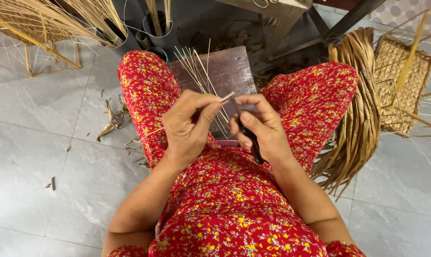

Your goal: The person sits on the floor and splits bamboo strips into thin sticks, using a small knife to shave and point each stick by hand, placing finished sticks on a board on their lap. They then gather more raw palm/bamboo stalks from a pile and continue splitting them into sticks.

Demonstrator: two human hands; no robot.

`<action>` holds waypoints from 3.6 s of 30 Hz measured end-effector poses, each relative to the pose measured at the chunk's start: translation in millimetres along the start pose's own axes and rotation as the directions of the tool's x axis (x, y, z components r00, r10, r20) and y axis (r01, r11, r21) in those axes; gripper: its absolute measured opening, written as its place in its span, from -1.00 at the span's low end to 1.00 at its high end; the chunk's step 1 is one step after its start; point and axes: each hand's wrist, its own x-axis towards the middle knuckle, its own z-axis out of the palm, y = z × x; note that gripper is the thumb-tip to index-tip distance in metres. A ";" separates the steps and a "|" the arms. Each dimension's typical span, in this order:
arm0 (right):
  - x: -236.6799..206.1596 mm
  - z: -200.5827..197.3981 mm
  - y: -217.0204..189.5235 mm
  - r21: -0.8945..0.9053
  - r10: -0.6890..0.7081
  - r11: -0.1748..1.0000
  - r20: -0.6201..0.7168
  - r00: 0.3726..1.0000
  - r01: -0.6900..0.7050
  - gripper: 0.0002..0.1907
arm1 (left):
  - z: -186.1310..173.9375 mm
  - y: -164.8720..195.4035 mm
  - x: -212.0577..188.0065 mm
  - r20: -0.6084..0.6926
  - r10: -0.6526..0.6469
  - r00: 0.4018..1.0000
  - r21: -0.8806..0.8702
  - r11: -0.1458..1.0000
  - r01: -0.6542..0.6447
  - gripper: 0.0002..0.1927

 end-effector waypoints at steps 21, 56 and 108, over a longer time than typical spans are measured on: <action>-25.3 24.2 -37.0 0.089 -0.049 0.995 0.144 0.988 0.036 -0.42 | -16.4 17.4 -1.9 0.178 -0.211 0.961 -0.275 0.927 0.255 -0.84; -28.9 40.1 -23.6 0.291 0.063 0.948 0.219 0.974 -0.127 -0.55 | -3.4 24.6 -7.9 -0.013 0.217 0.976 0.202 0.957 -0.210 -0.71; -24.8 35.6 -32.9 0.291 0.091 0.947 0.176 0.980 -0.140 -0.53 | -2.9 18.5 -6.0 0.181 0.153 0.972 0.107 0.979 -0.174 -0.87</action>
